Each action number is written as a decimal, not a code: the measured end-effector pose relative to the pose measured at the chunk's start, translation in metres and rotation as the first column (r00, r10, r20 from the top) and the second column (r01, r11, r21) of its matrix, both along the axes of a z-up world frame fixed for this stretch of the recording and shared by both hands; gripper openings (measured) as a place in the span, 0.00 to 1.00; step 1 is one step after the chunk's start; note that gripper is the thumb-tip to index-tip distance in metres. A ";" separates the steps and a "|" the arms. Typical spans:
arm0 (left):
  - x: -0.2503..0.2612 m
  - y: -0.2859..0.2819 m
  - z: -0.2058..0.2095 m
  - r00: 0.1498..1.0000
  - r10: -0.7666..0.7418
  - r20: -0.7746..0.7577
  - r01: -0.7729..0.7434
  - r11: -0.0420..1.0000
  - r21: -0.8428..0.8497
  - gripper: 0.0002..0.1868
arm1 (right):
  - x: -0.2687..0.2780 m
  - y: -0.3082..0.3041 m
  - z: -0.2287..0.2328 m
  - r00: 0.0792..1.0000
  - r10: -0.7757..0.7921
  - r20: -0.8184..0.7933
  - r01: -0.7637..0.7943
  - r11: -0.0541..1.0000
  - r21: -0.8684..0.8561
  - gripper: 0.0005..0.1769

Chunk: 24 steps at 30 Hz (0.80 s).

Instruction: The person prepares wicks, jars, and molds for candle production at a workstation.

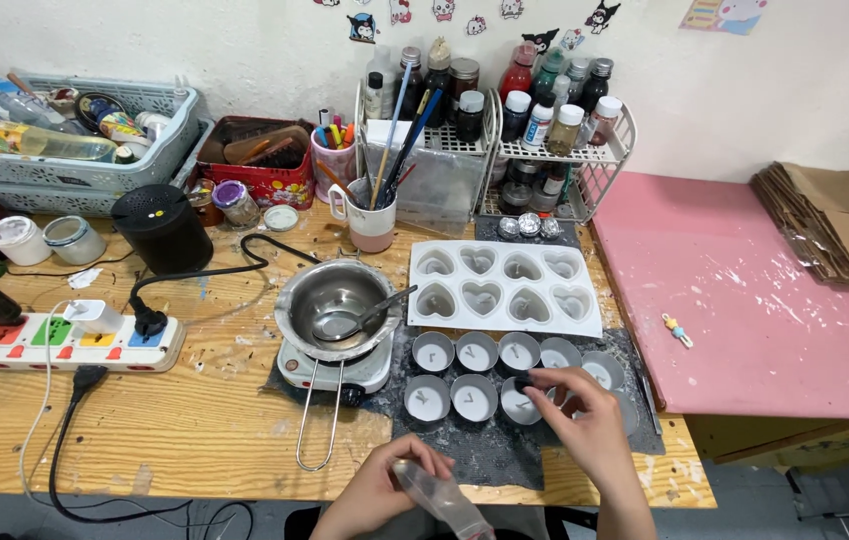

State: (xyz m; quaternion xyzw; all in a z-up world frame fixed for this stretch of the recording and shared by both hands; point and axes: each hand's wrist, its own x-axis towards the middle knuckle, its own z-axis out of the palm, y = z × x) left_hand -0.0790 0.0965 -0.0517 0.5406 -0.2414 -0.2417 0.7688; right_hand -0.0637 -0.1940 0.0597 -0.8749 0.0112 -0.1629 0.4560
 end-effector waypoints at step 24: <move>-0.007 -0.037 0.068 0.972 0.106 0.211 -0.205 0.825 0.527 0.14 | 0.030 0.056 0.010 0.926 0.327 -0.191 -0.347 0.531 -0.773 0.04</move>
